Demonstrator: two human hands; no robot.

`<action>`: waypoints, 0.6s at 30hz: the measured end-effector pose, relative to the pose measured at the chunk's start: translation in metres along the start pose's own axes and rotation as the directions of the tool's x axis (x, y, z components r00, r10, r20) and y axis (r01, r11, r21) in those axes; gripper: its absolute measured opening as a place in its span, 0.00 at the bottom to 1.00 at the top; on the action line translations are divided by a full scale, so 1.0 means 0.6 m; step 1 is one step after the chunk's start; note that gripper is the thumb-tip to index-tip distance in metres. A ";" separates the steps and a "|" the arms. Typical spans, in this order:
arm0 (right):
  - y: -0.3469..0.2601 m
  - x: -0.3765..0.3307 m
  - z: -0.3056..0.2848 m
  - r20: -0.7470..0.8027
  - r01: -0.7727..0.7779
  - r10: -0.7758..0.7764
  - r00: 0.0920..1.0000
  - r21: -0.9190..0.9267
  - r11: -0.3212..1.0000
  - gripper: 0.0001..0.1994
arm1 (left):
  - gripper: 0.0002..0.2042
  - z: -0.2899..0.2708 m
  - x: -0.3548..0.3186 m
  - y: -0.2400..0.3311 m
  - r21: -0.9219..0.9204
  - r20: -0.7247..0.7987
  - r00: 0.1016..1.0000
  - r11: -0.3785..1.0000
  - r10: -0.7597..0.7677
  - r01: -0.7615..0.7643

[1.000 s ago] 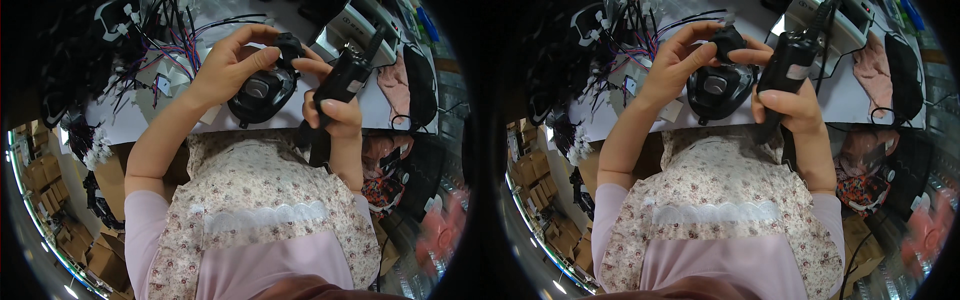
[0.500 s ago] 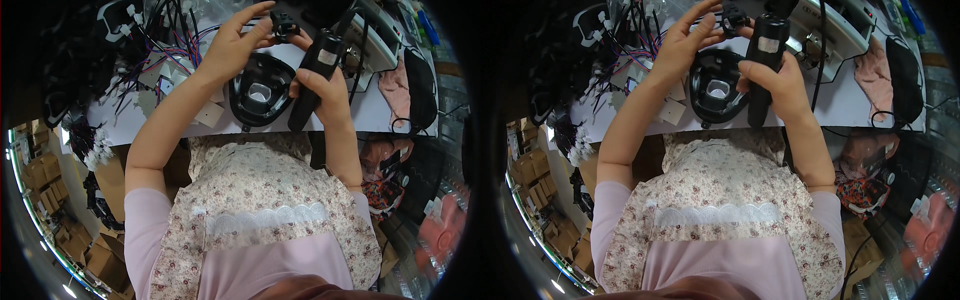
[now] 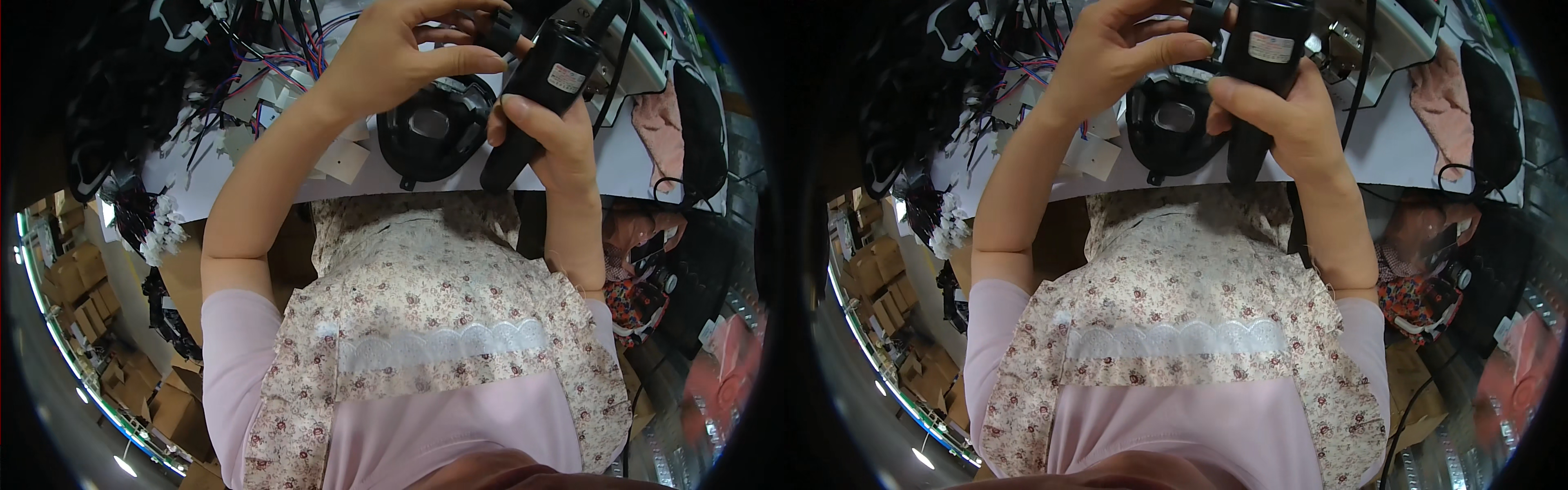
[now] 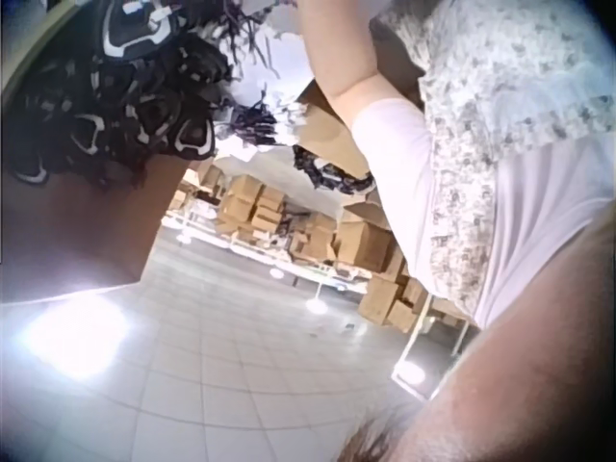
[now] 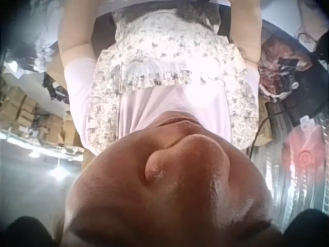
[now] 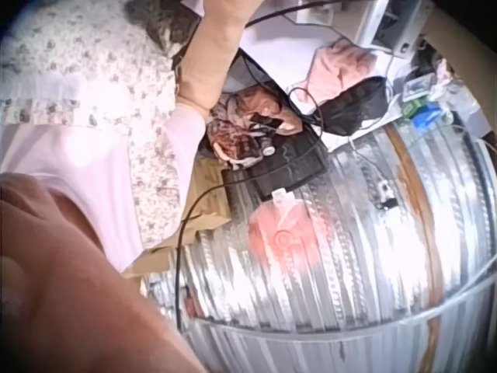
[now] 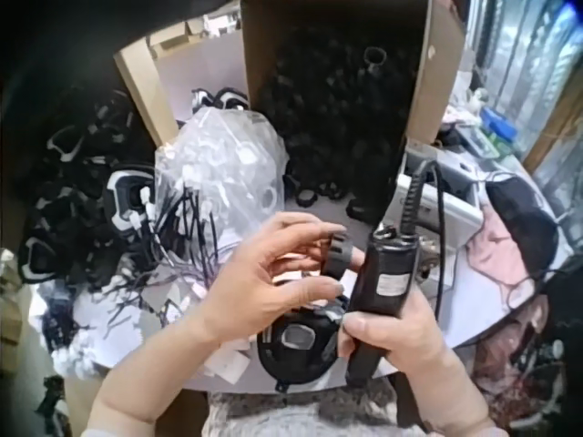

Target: Assembling the internal electronic and reflective components of a head-mounted mask using a heat-bonding tool.

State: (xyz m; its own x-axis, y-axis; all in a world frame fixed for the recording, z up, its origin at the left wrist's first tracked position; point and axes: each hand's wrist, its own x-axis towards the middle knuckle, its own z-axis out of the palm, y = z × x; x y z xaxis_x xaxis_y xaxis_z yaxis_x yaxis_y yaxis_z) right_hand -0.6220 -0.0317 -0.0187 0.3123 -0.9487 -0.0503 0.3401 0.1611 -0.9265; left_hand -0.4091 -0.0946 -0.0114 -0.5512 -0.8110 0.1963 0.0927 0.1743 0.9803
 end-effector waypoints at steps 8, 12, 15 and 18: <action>-0.013 -0.041 -0.005 -0.012 -0.059 0.058 0.998 -0.118 0.991 0.30 | 0.25 -0.014 -0.072 0.027 0.691 0.040 0.996 0.718 0.078 -0.084; 0.019 -0.070 -0.024 -0.004 -0.175 0.176 0.984 -0.121 0.977 0.28 | 0.26 -0.007 -0.089 0.010 0.812 0.143 0.990 0.571 0.000 -0.118; 0.032 -0.077 -0.025 0.007 -0.219 0.221 0.975 -0.114 0.969 0.27 | 0.27 -0.004 -0.087 0.004 0.827 0.204 0.979 0.538 -0.018 -0.163; 0.040 -0.078 -0.022 -0.009 -0.213 0.213 0.977 -0.109 0.971 0.27 | 0.27 -0.002 -0.084 0.003 0.846 0.237 0.971 0.500 -0.040 -0.185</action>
State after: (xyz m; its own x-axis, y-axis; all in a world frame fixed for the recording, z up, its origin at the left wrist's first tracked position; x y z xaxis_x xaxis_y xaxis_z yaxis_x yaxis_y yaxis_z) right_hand -0.6399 0.0128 -0.0435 0.3699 -0.8949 -0.2497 0.1674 0.3285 -0.9295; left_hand -0.3801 -0.0544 -0.0196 -0.7351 -0.6621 0.1459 -0.5527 0.7099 0.4366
